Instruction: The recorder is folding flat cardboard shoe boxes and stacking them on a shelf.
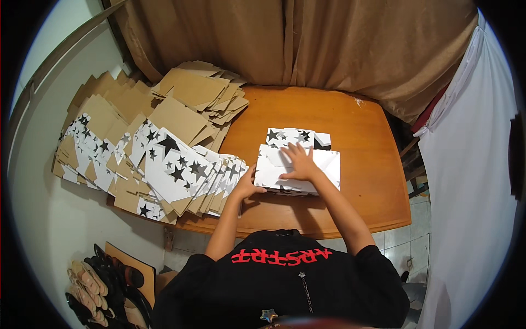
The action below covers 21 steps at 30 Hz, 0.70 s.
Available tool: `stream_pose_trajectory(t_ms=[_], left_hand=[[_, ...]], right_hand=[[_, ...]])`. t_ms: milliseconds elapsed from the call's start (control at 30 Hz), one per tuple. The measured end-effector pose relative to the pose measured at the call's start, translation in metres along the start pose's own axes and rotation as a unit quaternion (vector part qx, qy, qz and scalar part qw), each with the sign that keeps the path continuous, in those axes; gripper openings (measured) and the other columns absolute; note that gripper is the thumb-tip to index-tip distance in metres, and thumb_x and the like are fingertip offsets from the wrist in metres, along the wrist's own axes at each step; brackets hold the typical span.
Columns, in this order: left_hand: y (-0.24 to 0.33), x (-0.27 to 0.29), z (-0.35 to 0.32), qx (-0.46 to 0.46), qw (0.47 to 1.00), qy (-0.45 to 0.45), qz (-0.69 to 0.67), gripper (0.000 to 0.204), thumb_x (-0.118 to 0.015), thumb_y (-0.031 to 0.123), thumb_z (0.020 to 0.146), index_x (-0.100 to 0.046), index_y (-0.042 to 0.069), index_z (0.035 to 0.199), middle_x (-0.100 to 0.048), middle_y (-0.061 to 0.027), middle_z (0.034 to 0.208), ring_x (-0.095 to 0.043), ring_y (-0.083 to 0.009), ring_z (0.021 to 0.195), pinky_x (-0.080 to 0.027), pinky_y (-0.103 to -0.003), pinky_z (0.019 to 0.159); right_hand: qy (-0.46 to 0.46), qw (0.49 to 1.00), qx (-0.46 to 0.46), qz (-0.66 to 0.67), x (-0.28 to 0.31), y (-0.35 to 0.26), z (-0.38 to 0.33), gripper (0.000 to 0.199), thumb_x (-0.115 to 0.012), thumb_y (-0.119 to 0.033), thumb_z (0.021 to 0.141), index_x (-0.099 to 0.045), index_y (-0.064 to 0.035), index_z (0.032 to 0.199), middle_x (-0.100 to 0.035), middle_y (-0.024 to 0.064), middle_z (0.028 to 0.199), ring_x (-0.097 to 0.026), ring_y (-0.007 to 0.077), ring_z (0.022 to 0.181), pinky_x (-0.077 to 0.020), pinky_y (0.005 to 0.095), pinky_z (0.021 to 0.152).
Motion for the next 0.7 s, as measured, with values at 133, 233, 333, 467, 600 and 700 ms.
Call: stream_pose_trajectory(t_ms=[133, 233, 333, 467, 600, 700], left_hand=[[-0.023, 0.018, -0.01, 0.067, 0.997, -0.016, -0.024, 0.063, -0.062, -0.009, 0.073, -0.038, 0.0, 0.131, -0.048, -0.0145, 0.127, -0.054, -0.0215, 0.107, -0.048, -0.03, 0.084], [-0.019, 0.03, -0.014, 0.084, 0.996, -0.007, 0.016, 0.053, -0.061, -0.002, 0.079, -0.041, 0.0, 0.129, -0.054, -0.0139, 0.12, -0.056, -0.0199, 0.104, -0.048, -0.029, 0.082], [-0.018, 0.046, -0.006, 0.028, 0.999, 0.021, -0.028, 0.044, -0.058, 0.006, 0.083, -0.044, -0.002, 0.124, -0.058, -0.0128, 0.111, -0.058, -0.0192, 0.099, -0.047, -0.028, 0.08], [0.005, 0.067, 0.002, 0.002, 0.991, 0.102, -0.089, 0.034, -0.051, 0.019, 0.091, -0.045, 0.005, 0.122, -0.057, -0.0091, 0.114, -0.057, -0.014, 0.096, -0.046, -0.024, 0.075], [0.014, 0.082, 0.021, -0.013, 0.974, 0.18, -0.134, 0.036, -0.045, 0.034, 0.093, -0.042, 0.013, 0.123, -0.054, -0.0071, 0.117, -0.053, -0.0174, 0.098, -0.042, -0.033, 0.082], [0.008, 0.079, 0.036, 0.029, 0.981, 0.158, -0.108, 0.048, -0.042, 0.047, 0.091, -0.038, 0.016, 0.127, -0.05, -0.0089, 0.122, -0.053, -0.0208, 0.096, -0.042, -0.036, 0.082]], right_hand=[[-0.068, 0.995, 0.055, -0.046, -0.017, -0.061, 0.033, 0.12, -0.074, -0.066, 0.038, -0.026, -0.0265, 0.14, -0.014, 0.0259, 0.144, -0.014, 0.0503, 0.13, -0.0122, 0.0733, 0.094], [-0.121, 0.988, 0.034, -0.086, -0.018, -0.077, 0.046, 0.118, -0.078, -0.062, 0.037, -0.028, -0.0284, 0.139, -0.012, 0.027, 0.143, -0.014, 0.0523, 0.128, -0.0154, 0.0742, 0.092], [-0.165, 0.98, -0.004, -0.109, -0.016, -0.073, 0.058, 0.114, -0.08, -0.058, 0.038, -0.032, -0.028, 0.137, -0.014, 0.0271, 0.142, -0.015, 0.0528, 0.127, -0.0198, 0.0744, 0.09], [-0.046, 0.997, -0.02, -0.051, 0.046, -0.073, 0.058, 0.101, -0.08, -0.052, 0.04, -0.042, -0.022, 0.129, -0.019, 0.0304, 0.138, -0.023, 0.0537, 0.123, -0.0285, 0.0716, 0.087], [0.232, 0.965, 0.043, 0.116, 0.148, -0.057, 0.032, 0.09, -0.079, -0.043, 0.043, -0.045, -0.0134, 0.121, -0.028, 0.0333, 0.127, -0.031, 0.0507, 0.118, -0.0342, 0.0538, 0.095], [0.333, 0.904, 0.068, 0.26, 0.18, -0.028, 0.004, 0.092, -0.078, -0.04, 0.046, -0.037, -0.0123, 0.124, -0.029, 0.0258, 0.125, -0.035, 0.0412, 0.118, -0.0356, 0.0441, 0.097]])
Point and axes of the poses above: each hand's wrist, its own z-axis towards the middle knuckle, its own x-axis out of the back of the hand, y = z × x, the point moved 6 cm from there along z, towards the middle knuckle
